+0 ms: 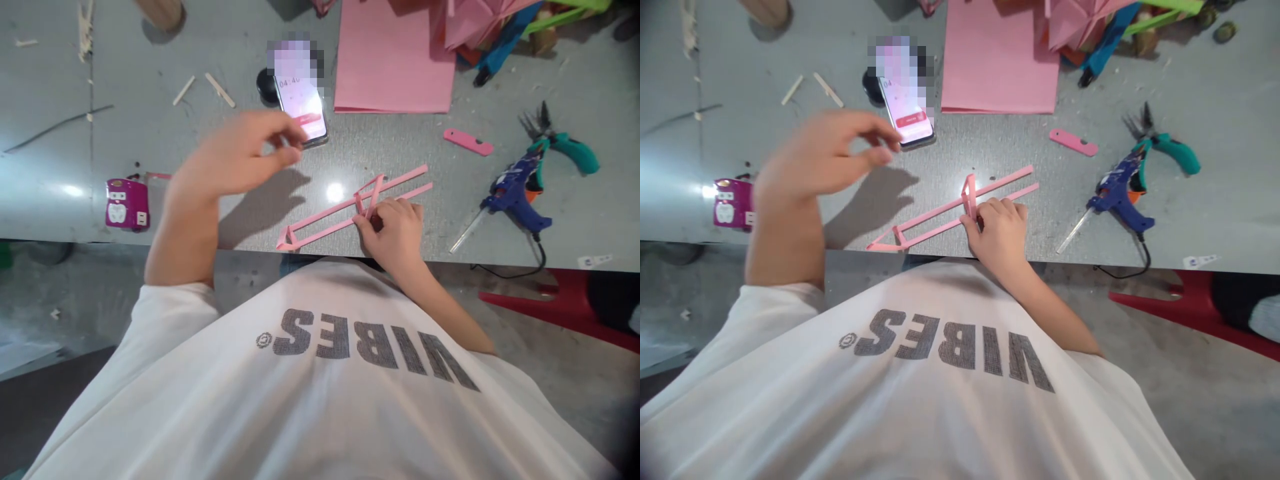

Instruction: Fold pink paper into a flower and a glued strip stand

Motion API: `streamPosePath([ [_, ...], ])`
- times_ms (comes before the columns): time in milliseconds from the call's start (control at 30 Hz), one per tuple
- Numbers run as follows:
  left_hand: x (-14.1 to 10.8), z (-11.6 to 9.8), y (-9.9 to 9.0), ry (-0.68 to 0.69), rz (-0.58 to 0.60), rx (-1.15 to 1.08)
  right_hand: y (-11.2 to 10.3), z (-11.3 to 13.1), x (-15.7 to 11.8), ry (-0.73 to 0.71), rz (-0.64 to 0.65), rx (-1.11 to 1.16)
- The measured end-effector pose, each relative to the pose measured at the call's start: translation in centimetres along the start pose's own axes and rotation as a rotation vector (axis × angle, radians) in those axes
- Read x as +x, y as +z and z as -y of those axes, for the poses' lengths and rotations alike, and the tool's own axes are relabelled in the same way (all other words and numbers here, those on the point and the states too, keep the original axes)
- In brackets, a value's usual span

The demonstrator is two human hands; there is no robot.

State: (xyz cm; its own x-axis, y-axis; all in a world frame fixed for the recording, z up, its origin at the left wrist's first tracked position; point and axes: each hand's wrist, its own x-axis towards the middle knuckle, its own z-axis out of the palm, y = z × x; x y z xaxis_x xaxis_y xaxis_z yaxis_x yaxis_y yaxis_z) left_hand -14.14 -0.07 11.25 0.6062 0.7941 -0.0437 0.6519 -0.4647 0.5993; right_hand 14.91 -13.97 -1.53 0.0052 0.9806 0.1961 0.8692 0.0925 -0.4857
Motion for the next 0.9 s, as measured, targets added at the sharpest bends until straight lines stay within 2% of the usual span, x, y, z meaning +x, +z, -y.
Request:
streamPosePath([
  [33,-2.5,-1.0,-1.0,-0.021,-0.114,-0.011,0.0,0.0,0.0,-0.001,-0.001,0.002],
  [67,-5.1,-2.1,-1.4,-0.053,-0.279,-0.049,0.0,0.0,0.0,-0.004,-0.004,0.003],
  [100,-7.8,-3.5,-1.2,-0.067,-0.518,-0.079,0.0,0.1,0.0,-0.008,-0.008,0.003],
  [133,-10.2,-4.8,-0.4,-0.005,-0.724,-0.044,0.0,0.1,0.0,-0.012,-0.014,0.003],
  [167,-12.2,-6.0,0.9,0.125,-0.737,0.019,0.0,0.1,-0.1,-0.016,-0.018,0.001],
  [200,-13.7,-7.0,2.7,0.280,-0.598,0.026,0.1,0.1,-0.1,-0.019,-0.024,-0.002],
  [233,-14.5,-7.8,4.8,0.391,-0.569,-0.030,0.1,0.1,-0.2,-0.020,-0.030,-0.007],
  [267,-14.6,-8.3,7.0,0.414,-0.447,-0.049,0.2,0.0,-0.2,-0.020,-0.037,-0.012],
  [300,-14.1,-8.4,9.3,0.343,-0.284,-0.040,0.3,0.0,-0.3,-0.019,-0.045,-0.018],
  [333,-13.1,-8.3,11.5,0.285,-0.215,-0.032,0.3,-0.1,-0.3,-0.019,-0.055,-0.025],
  [433,-8.8,-6.8,16.5,0.141,-0.069,0.105,0.4,-0.2,-0.4,-0.039,-0.058,-0.033],
  [500,-6.3,-5.8,18.4,0.082,-0.011,0.210,0.3,-0.3,-0.4,-0.059,-0.035,-0.032],
  [633,-4.5,-4.8,19.7,0.042,0.017,0.327,0.0,-0.3,-0.5,-0.069,0.004,-0.031],
  [800,-4.2,-3.9,19.1,0.127,0.047,0.340,0.0,-0.4,-0.9,-0.078,0.010,-0.038],
  [900,-4.1,-3.9,19.0,0.125,0.059,0.381,-0.3,-0.9,-1.0,-0.110,0.023,-0.017],
])
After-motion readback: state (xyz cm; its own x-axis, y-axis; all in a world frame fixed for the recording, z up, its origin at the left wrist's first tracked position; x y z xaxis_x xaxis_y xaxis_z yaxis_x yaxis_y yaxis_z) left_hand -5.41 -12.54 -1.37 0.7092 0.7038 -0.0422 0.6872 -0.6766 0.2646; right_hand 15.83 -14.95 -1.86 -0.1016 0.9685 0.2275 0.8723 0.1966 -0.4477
